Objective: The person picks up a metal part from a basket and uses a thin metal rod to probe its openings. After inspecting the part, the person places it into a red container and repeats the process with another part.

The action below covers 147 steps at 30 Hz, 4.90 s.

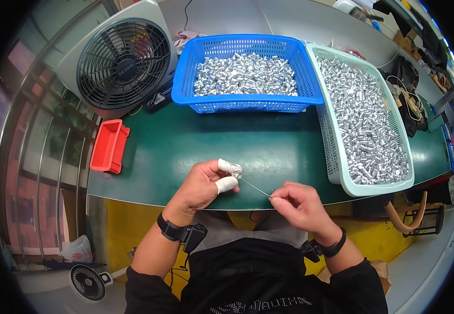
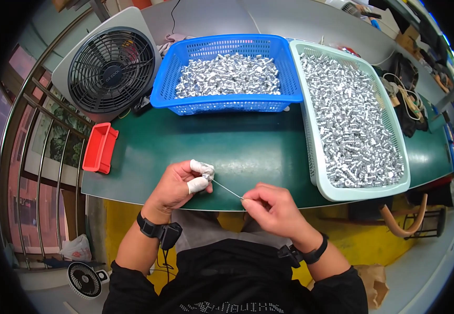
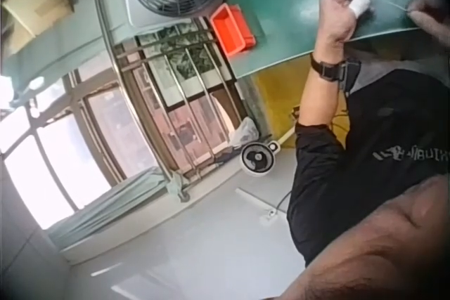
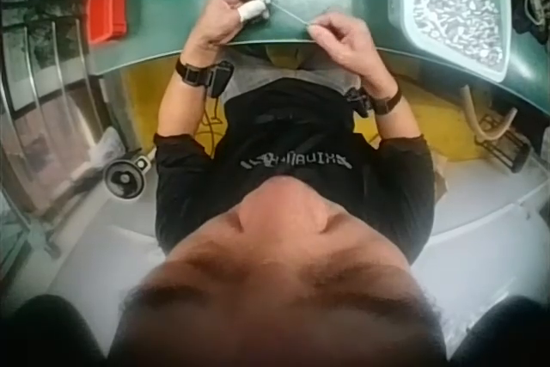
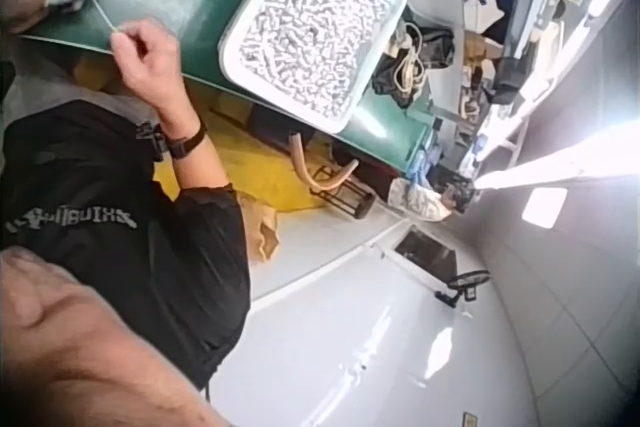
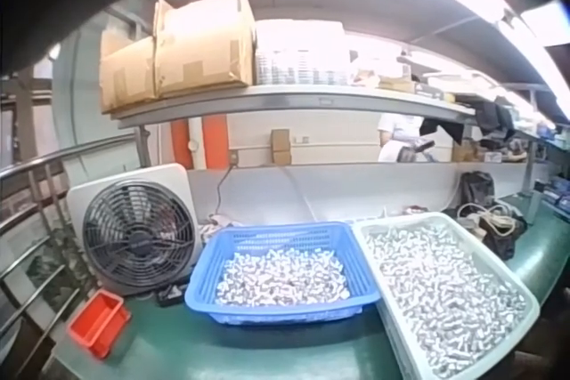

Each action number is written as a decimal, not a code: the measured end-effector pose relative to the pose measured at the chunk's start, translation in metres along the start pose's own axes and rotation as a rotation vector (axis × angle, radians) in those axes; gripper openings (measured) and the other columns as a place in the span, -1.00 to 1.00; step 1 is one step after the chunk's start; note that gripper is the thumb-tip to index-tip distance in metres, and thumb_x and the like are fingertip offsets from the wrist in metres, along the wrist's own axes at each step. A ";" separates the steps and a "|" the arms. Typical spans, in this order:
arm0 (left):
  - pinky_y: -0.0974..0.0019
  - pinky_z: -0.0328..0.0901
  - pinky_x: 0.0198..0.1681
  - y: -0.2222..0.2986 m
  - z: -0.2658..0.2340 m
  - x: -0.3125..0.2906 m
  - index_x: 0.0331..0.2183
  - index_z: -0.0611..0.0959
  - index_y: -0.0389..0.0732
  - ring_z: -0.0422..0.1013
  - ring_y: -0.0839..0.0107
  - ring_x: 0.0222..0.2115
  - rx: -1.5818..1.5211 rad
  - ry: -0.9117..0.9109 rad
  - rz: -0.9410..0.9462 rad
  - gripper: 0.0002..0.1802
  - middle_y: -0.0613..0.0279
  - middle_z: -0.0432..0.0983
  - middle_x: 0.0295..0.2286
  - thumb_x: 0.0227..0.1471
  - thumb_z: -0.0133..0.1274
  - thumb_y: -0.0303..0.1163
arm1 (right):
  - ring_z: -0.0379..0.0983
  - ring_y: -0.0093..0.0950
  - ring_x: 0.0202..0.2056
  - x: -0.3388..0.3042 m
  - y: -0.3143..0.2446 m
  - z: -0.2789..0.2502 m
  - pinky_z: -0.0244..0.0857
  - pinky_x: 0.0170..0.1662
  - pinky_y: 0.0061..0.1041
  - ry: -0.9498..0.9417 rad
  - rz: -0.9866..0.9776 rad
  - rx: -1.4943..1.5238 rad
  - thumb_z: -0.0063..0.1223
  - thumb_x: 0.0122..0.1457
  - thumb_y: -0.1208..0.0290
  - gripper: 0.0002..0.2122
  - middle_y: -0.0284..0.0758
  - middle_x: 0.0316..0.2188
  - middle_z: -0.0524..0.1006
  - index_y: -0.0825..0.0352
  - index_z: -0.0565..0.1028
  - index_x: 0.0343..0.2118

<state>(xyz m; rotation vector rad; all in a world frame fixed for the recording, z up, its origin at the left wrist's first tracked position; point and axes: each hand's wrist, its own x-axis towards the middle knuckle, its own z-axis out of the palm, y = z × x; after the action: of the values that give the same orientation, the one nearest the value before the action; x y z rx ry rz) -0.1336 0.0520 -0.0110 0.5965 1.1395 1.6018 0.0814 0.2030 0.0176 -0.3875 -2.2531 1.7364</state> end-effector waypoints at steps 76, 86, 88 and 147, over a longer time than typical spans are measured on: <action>0.33 0.36 -0.21 -0.010 -0.001 -0.006 -0.11 0.53 -0.29 0.39 0.44 -0.31 -0.327 0.072 0.079 -0.78 0.21 0.48 -0.26 0.23 -0.05 -0.44 | 0.30 -0.78 -0.53 0.013 0.000 0.025 0.17 -0.49 -0.73 0.126 0.063 0.136 0.10 0.19 0.50 -0.90 -0.48 -0.52 0.44 0.43 0.56 -0.38; 0.34 0.34 -0.25 -0.003 -0.006 -0.006 -0.14 0.56 -0.30 0.39 0.45 -0.34 -0.266 -0.021 0.023 -0.80 0.18 0.49 -0.26 0.18 0.00 -0.49 | 0.23 -0.80 -0.53 0.014 -0.008 0.008 0.11 -0.50 -0.73 0.065 -0.057 -0.074 0.10 0.19 0.52 -0.91 -0.53 -0.55 0.40 0.43 0.54 -0.38; 0.34 0.34 -0.26 0.000 -0.007 -0.005 -0.15 0.56 -0.30 0.39 0.44 -0.35 -0.241 -0.062 0.000 -0.80 0.17 0.49 -0.27 0.16 0.01 -0.50 | 0.22 -0.81 -0.54 0.014 -0.009 0.004 0.09 -0.51 -0.73 0.078 -0.285 -0.354 0.10 0.19 0.51 -0.91 -0.54 -0.56 0.40 0.43 0.54 -0.39; 0.40 0.37 -0.27 0.014 0.003 0.025 -0.13 0.53 -0.21 0.38 0.54 -0.37 -0.053 0.177 0.124 -0.78 0.34 0.44 -0.31 0.15 0.09 -0.45 | 0.27 -0.77 -0.52 0.015 0.020 0.006 0.16 -0.47 -0.71 0.196 0.073 0.064 0.12 0.18 0.49 -0.90 -0.50 -0.53 0.44 0.42 0.54 -0.37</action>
<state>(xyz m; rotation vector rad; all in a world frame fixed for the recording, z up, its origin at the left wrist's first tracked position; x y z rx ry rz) -0.1460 0.0759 -0.0009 0.5061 1.2051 1.8143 0.0666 0.2078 -0.0023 -0.6047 -2.0650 1.7187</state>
